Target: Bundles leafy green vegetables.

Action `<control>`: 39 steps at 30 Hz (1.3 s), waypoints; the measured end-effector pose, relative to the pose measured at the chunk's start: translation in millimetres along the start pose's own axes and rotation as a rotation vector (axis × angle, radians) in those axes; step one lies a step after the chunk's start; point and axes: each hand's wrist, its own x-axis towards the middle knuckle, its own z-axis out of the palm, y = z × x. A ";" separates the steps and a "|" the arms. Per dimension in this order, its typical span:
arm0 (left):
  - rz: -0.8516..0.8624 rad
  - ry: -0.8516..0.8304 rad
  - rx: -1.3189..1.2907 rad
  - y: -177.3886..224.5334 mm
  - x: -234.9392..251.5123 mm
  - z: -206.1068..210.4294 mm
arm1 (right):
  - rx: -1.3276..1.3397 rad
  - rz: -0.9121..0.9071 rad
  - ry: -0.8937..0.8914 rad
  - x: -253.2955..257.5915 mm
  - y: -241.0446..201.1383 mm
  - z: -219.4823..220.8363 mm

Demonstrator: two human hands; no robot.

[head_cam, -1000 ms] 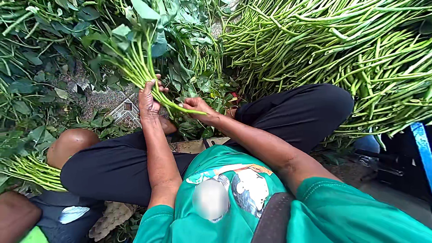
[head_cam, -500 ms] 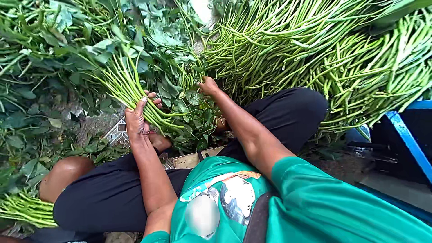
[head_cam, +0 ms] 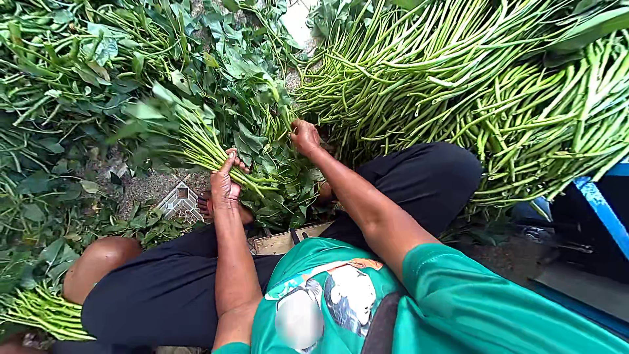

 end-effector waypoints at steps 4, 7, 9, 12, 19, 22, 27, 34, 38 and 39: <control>0.064 0.136 0.113 16.8 12.4 0.7 | -0.009 -0.115 0.008 -56.8 -35.0 4.7; 0.046 0.177 0.146 16.1 16.9 -10.0 | -0.027 -0.274 -0.103 -99.5 -39.0 30.5; -0.007 0.220 0.181 11.8 19.4 -18.2 | -0.167 -0.431 -0.222 -123.3 -32.6 54.7; -0.117 0.281 0.285 4.1 18.5 -28.1 | -0.390 -0.558 -0.455 -138.6 -18.9 83.7; -0.206 0.350 0.389 -19.9 21.7 -27.5 | -0.578 -0.645 -0.543 -138.9 -17.3 80.0; -0.194 0.322 0.432 -25.3 24.0 -25.3 | -0.542 -0.661 -0.506 -145.9 -19.4 80.9; -0.228 0.250 0.470 -22.7 22.6 -24.1 | -0.293 -0.670 -0.261 -138.6 -24.3 73.8; -0.244 0.208 0.352 -12.8 17.2 -15.7 | 0.181 -0.554 -0.272 -62.0 -48.0 75.1; -0.257 0.183 0.359 -5.2 17.6 -21.7 | 0.671 -0.348 -0.459 -71.0 -47.3 89.3; -0.254 0.179 0.388 -5.7 18.2 -23.3 | 0.630 -0.347 -0.438 -75.6 -45.2 90.6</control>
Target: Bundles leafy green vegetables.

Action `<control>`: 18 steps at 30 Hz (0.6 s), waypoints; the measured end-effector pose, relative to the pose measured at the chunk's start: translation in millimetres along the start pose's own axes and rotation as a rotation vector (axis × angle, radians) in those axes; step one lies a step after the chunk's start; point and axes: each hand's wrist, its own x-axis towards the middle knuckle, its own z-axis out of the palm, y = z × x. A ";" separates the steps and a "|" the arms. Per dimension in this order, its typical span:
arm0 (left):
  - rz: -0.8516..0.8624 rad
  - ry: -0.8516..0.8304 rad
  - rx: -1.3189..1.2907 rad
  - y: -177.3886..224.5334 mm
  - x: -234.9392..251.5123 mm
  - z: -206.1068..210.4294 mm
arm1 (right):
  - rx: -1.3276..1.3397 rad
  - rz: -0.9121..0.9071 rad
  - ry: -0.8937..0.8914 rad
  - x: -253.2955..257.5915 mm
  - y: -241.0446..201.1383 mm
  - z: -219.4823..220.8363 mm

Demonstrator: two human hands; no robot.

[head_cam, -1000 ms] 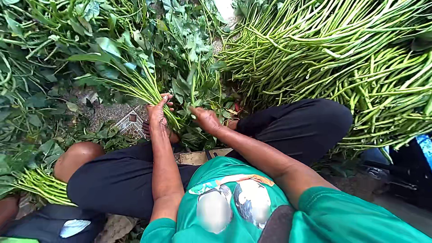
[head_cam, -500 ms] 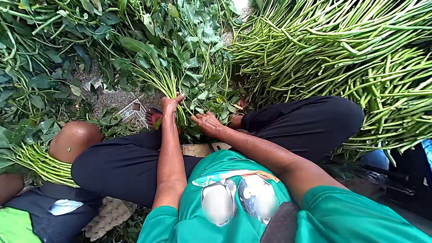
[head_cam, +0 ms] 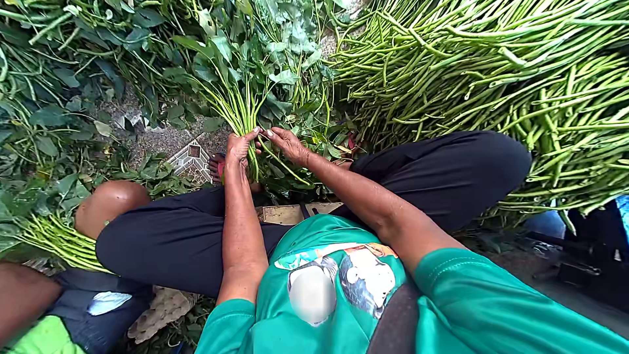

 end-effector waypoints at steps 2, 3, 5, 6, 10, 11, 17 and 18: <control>0.032 0.042 0.043 -1.8 2.1 -0.3 | -0.244 -0.009 0.008 -12.8 -2.9 0.2; 0.061 0.069 0.052 -1.2 3.1 -1.5 | -0.374 0.005 -0.036 -24.2 -9.4 0.4; 0.117 0.116 0.052 2.5 5.6 -7.9 | -0.551 0.058 -0.170 -50.8 -17.9 2.2; 0.134 0.114 0.063 4.4 5.9 -12.0 | -0.623 0.108 -0.256 -62.0 -19.6 1.6; 0.147 0.076 0.118 7.0 3.8 -18.7 | -0.958 0.384 -0.466 -68.9 -13.1 -12.0; 0.150 0.071 0.135 6.3 3.4 -18.1 | -1.010 0.383 -0.419 -66.0 -13.4 -17.7; 0.162 0.048 0.190 2.5 3.9 -14.3 | -0.675 0.036 -0.170 -22.5 -27.4 -23.4; 0.156 0.052 0.182 3.6 3.7 -12.8 | -0.667 0.017 -0.216 -21.3 -32.0 -18.0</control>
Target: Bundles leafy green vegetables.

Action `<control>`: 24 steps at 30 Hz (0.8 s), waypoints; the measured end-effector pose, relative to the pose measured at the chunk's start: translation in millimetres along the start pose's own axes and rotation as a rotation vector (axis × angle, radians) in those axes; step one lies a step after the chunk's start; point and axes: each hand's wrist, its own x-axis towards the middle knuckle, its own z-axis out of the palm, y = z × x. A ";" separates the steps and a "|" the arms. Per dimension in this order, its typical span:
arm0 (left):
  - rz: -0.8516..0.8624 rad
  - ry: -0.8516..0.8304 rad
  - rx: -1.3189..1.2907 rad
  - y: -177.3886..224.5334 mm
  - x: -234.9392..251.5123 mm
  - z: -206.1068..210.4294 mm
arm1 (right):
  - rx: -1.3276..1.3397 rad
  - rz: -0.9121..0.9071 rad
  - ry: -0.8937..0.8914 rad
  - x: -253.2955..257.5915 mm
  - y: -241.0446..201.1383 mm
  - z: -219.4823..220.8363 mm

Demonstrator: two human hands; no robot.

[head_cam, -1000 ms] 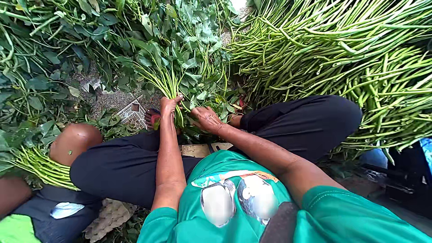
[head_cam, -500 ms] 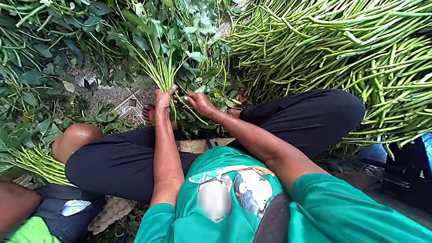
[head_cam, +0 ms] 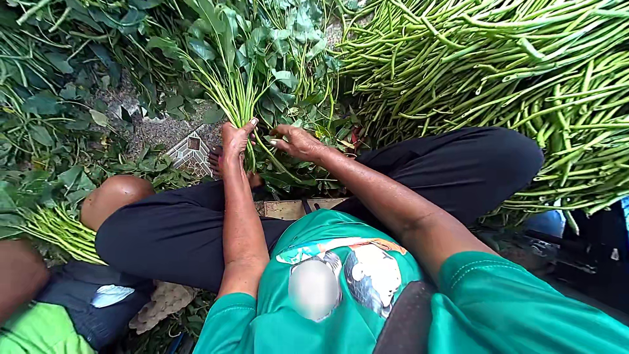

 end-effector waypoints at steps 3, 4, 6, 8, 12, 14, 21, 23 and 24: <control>-0.030 0.004 -0.043 4.6 0.4 0.7 | -0.239 -0.111 -0.060 -7.7 -13.3 16.0; -0.040 0.016 -0.061 5.7 0.6 0.4 | -0.295 -0.208 0.017 -13.6 -14.8 23.5; -0.052 0.048 -0.064 6.7 2.1 1.0 | -0.332 -0.442 0.265 -22.1 -22.9 29.0; -0.076 0.069 -0.055 4.7 1.4 2.7 | -0.333 -0.527 0.435 -22.4 -32.3 27.8; -0.107 0.050 -0.152 8.9 -0.5 6.0 | -0.343 -0.213 0.287 0.3 -31.2 18.1; -0.124 0.049 -0.216 11.0 -0.4 6.2 | -0.309 -0.245 0.287 8.5 -26.6 20.0; -0.088 0.032 -0.385 13.2 -2.9 6.9 | -0.220 -0.420 0.420 6.1 -21.6 25.6; -0.066 0.025 -0.359 14.2 -3.0 7.2 | -0.196 -0.393 0.336 2.1 -23.0 22.2; -0.045 0.045 -0.335 14.5 -3.0 6.5 | -0.196 -0.349 0.219 -1.8 -24.4 18.3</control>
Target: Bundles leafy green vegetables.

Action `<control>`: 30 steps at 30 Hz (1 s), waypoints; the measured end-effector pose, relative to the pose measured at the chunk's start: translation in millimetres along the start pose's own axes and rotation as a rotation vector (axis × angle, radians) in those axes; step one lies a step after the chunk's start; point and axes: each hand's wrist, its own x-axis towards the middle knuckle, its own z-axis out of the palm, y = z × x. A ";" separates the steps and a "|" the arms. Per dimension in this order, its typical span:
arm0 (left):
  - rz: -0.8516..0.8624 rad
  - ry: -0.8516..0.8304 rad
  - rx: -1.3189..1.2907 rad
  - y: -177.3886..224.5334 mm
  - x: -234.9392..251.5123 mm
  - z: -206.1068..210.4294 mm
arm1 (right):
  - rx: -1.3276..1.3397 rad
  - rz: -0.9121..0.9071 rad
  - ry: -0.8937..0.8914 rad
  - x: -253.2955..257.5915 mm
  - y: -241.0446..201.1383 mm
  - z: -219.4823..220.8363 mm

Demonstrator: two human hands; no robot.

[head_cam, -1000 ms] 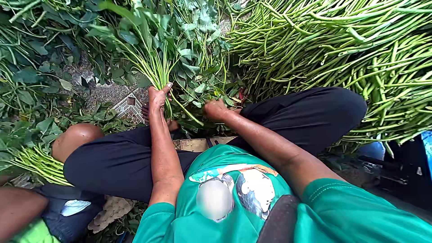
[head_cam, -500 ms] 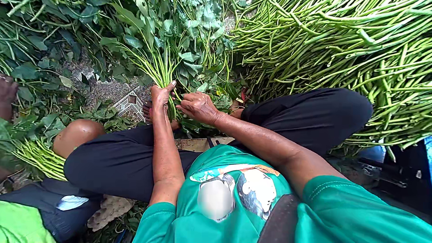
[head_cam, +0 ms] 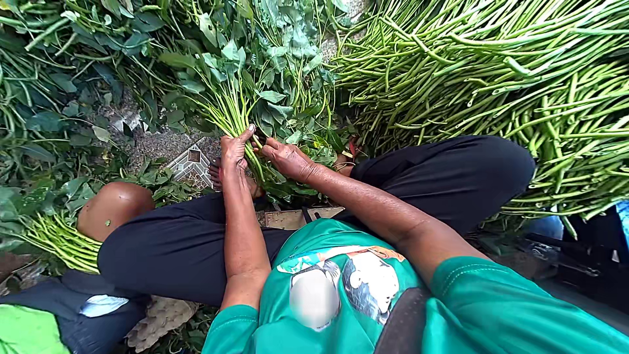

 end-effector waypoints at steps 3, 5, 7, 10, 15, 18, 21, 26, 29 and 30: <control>0.106 0.075 0.098 10.0 -1.3 -12.7 | -0.026 0.158 -0.532 -8.2 1.4 -6.8; 0.205 0.088 0.133 19.1 -4.3 -23.7 | -0.057 0.249 -0.606 -12.9 16.4 5.6; 0.349 0.059 0.064 25.0 -4.5 -31.4 | -0.028 0.296 -0.429 -5.8 36.7 19.6; 0.539 0.015 -0.081 25.5 -2.3 -34.2 | 0.041 0.392 -0.366 18.9 52.6 32.3; 0.554 0.170 -0.202 35.2 -5.8 -34.7 | 0.017 0.606 -0.298 25.3 64.2 44.1; 0.410 0.187 -0.191 29.7 -2.0 -41.4 | 0.084 0.591 -0.122 14.6 70.6 33.8; 0.187 0.131 -0.164 9.6 5.4 -32.9 | 0.174 0.534 0.002 6.4 66.7 12.6; -0.043 0.007 -0.140 -15.9 7.7 5.1 | 0.187 0.389 0.017 -4.1 42.9 3.7; -0.056 -0.048 -0.121 -19.6 4.8 13.4 | 0.133 0.381 -0.041 -7.9 33.9 8.0; -0.048 -0.061 -0.115 -19.5 4.5 14.3 | 0.112 0.371 -0.027 -8.7 36.8 11.3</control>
